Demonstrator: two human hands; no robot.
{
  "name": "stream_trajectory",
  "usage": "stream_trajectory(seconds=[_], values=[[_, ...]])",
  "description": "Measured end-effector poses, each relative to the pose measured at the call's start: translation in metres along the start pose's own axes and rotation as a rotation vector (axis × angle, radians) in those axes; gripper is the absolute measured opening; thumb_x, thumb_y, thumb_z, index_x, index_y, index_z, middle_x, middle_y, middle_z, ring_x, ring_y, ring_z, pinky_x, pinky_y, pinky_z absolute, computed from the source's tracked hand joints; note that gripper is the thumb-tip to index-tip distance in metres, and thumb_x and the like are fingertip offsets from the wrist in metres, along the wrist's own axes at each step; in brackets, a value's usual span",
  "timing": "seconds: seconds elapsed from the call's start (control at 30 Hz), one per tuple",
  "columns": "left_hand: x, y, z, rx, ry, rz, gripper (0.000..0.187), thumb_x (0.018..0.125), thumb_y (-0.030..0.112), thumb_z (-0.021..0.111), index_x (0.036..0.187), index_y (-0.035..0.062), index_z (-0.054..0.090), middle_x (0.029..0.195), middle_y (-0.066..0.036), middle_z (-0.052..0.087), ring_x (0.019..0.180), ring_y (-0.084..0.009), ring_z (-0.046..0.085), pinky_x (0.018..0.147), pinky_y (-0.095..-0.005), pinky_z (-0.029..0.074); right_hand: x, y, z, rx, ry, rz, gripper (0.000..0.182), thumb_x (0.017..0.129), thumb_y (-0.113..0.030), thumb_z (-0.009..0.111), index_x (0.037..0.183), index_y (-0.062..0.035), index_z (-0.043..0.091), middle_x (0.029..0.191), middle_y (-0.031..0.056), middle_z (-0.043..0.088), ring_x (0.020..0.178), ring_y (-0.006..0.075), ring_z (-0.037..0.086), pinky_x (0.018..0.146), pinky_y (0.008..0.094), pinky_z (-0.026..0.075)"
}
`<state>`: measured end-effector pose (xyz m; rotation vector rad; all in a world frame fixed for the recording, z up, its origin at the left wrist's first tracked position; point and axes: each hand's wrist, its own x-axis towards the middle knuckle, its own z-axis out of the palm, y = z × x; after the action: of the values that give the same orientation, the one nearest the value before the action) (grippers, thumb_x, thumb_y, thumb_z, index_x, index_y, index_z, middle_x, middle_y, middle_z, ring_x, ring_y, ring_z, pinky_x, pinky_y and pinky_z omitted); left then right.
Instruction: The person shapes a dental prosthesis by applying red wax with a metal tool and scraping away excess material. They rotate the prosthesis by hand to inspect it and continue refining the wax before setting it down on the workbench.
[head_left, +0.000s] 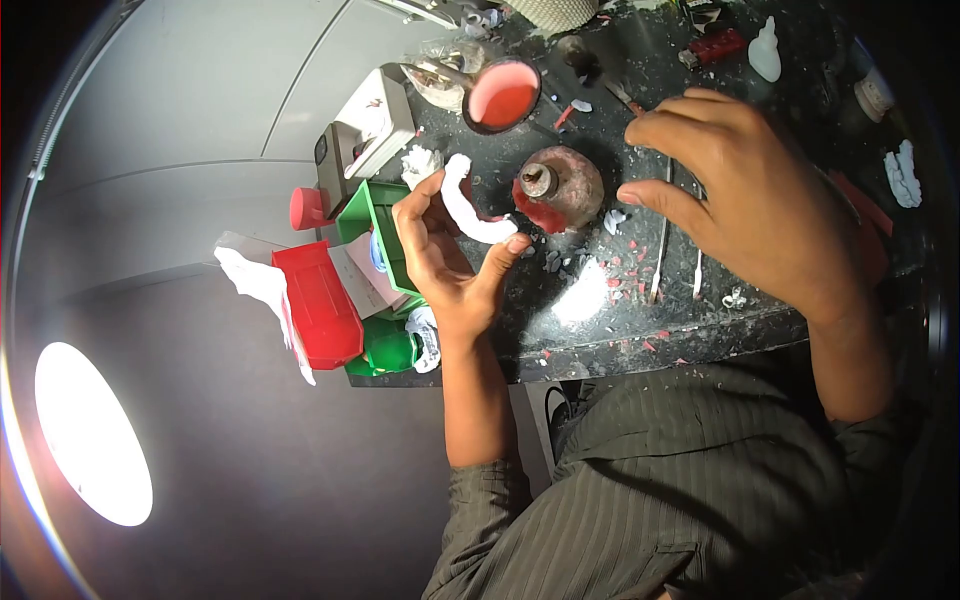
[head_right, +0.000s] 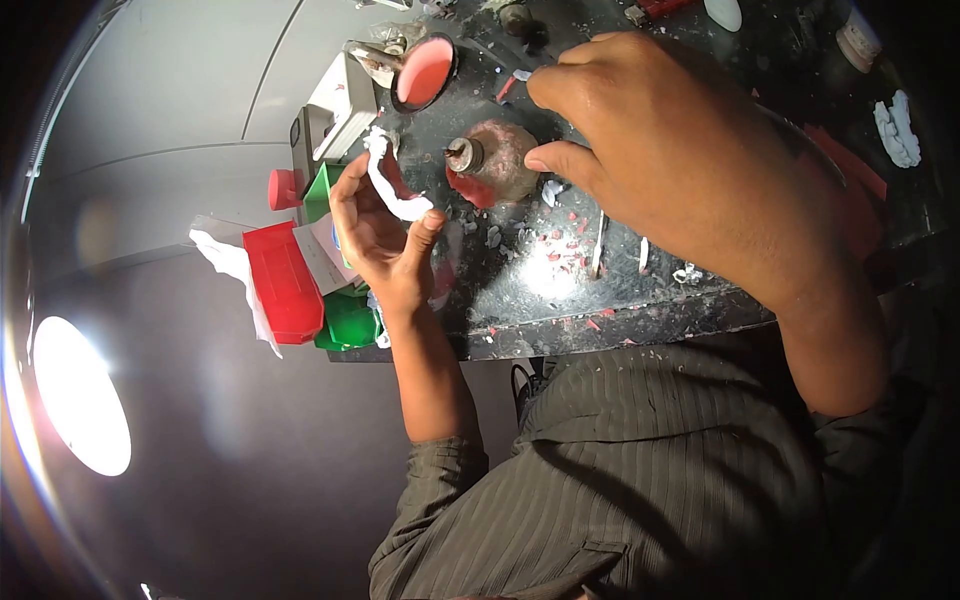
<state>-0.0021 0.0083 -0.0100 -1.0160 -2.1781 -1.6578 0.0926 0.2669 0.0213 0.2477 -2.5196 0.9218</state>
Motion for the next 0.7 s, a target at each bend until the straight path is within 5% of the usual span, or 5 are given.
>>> stream_trajectory(seconds=[0.23, 0.53, 0.67, 0.7], values=[[0.0, -0.004, 0.004, 0.254, -0.018, 0.1, 0.085, 0.054, 0.024, 0.095, 0.123, -0.0046, 0.054, 0.107, -0.007, 0.048, 0.08, -0.0146, 0.039, 0.07, -0.027, 0.037, -0.001, 0.0, 0.0, -0.009, -0.008, -0.002, 0.036, 0.081, -0.026, 0.073, 0.101, 0.0021, 0.064, 0.097, 0.0165, 0.065, 0.092, 0.0329, 0.061, 0.08, 0.0397, 0.05], [0.007, 0.009, 0.013, 0.404, -0.05, 0.158, 0.083, 0.054, 0.025, 0.094, 0.122, -0.0035, 0.056, 0.102, -0.007, 0.049, 0.078, -0.0165, 0.036, 0.067, -0.0281, 0.035, -0.002, 0.001, 0.001, -0.035, 0.027, -0.034, 0.036, 0.081, -0.026, 0.073, 0.102, 0.0019, 0.065, 0.098, 0.0161, 0.066, 0.093, 0.0326, 0.062, 0.081, 0.0394, 0.05], [0.006, 0.015, 0.011, 0.435, -0.091, 0.162, 0.086, 0.056, 0.024, 0.094, 0.126, -0.0041, 0.052, 0.109, -0.009, 0.053, 0.088, -0.0171, 0.048, 0.077, -0.0277, 0.043, 0.0, -0.001, -0.001, -0.02, -0.022, -0.003, 0.036, 0.081, -0.026, 0.073, 0.102, 0.002, 0.065, 0.098, 0.016, 0.066, 0.093, 0.0327, 0.062, 0.082, 0.0394, 0.05], [0.006, 0.017, 0.016, 0.054, 0.021, 0.05, 0.087, 0.059, 0.025, 0.093, 0.129, -0.0047, 0.049, 0.116, -0.011, 0.053, 0.098, -0.0196, 0.052, 0.088, -0.03, 0.044, 0.0, -0.001, -0.002, -0.021, -0.015, 0.002, 0.036, 0.081, -0.025, 0.074, 0.102, 0.0022, 0.065, 0.098, 0.0162, 0.066, 0.093, 0.0329, 0.062, 0.082, 0.0395, 0.05]])
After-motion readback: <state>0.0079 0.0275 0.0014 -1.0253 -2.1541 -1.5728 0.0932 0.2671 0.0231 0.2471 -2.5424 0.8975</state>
